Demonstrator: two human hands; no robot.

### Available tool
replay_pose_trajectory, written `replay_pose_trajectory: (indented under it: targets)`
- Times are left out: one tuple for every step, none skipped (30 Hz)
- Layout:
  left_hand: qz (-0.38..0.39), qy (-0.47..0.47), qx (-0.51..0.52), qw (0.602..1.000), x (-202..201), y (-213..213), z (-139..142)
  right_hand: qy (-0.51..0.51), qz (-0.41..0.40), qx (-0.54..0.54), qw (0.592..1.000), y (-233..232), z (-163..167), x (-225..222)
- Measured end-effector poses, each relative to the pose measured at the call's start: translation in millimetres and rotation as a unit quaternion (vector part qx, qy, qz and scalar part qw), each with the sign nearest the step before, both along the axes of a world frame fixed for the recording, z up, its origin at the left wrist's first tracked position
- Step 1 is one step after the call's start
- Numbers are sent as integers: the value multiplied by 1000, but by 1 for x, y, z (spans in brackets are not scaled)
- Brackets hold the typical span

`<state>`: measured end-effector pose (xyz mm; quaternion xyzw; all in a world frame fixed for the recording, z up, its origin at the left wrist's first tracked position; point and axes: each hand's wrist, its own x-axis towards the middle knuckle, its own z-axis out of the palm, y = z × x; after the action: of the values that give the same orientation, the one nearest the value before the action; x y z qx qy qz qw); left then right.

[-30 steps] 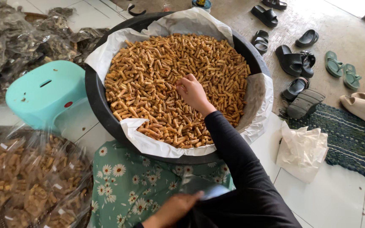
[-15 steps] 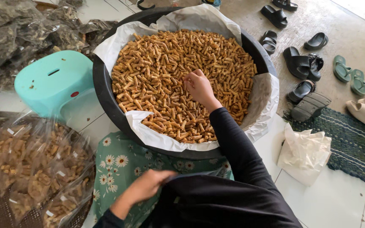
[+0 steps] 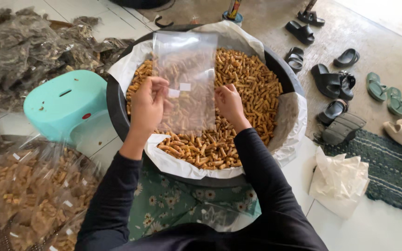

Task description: The person sits on the floor beside a large basin filled with fried snack sticks and fills clear plastic bags by hand, one piece at a time. They open each bag, fill it with snack pieces from the basin, and set filled bags on a woven tray nearby.

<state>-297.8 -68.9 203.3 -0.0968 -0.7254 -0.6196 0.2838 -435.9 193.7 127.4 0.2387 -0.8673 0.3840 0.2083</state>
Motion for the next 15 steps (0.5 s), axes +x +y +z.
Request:
replay_pose_trajectory:
  targets:
    - [45,-34,-19,998,-17,-6,-6,3,-5,8,1000,1,0,-3]
    - [90,-70,-40,993,-33,-14,-14,3,-10,14,1000,2,0,-6]
    - [133,-108,-60,983,-49,-23,-23,-2,-14,21,1000,3,0,-9]
    - [195,-105,-121,968,-67,-32,-32,-9,-18,28,999,4,-1,-11]
    - [255,-100,-182,944,-85,-42,-40,-14,-22,35,999,5,-1,-14]
    - [312,-94,-241,914,-100,-51,-49,-21,-23,41,999,4,-2,-16]
    - [322,-111,-263,902,-112,-60,-58,-29,-24,48,998,5,-3,-17]
    - [332,-127,-284,890,-123,-68,-66,-35,-27,56,997,5,-4,-18]
    - [343,-140,-304,878,-131,-73,-73,-30,-18,55,998,5,-5,-20]
    - [368,-45,-314,874,-138,-78,-77,-25,-10,54,998,4,-6,-21]
    - [388,50,-320,863,-142,-81,-80,-20,-4,53,998,4,-8,-23]
    - [405,146,-322,843,-147,-82,-81,-18,-10,46,999,3,-9,-26]
    - [370,138,-300,868,-152,-81,-79,-17,-17,39,999,2,-12,-29]
    - [335,131,-278,891,-157,-74,-76,-15,-23,32,999,2,-15,-34]
    - [299,124,-256,911,-161,-66,-72,-12,-6,-32,999,1,-17,-42]
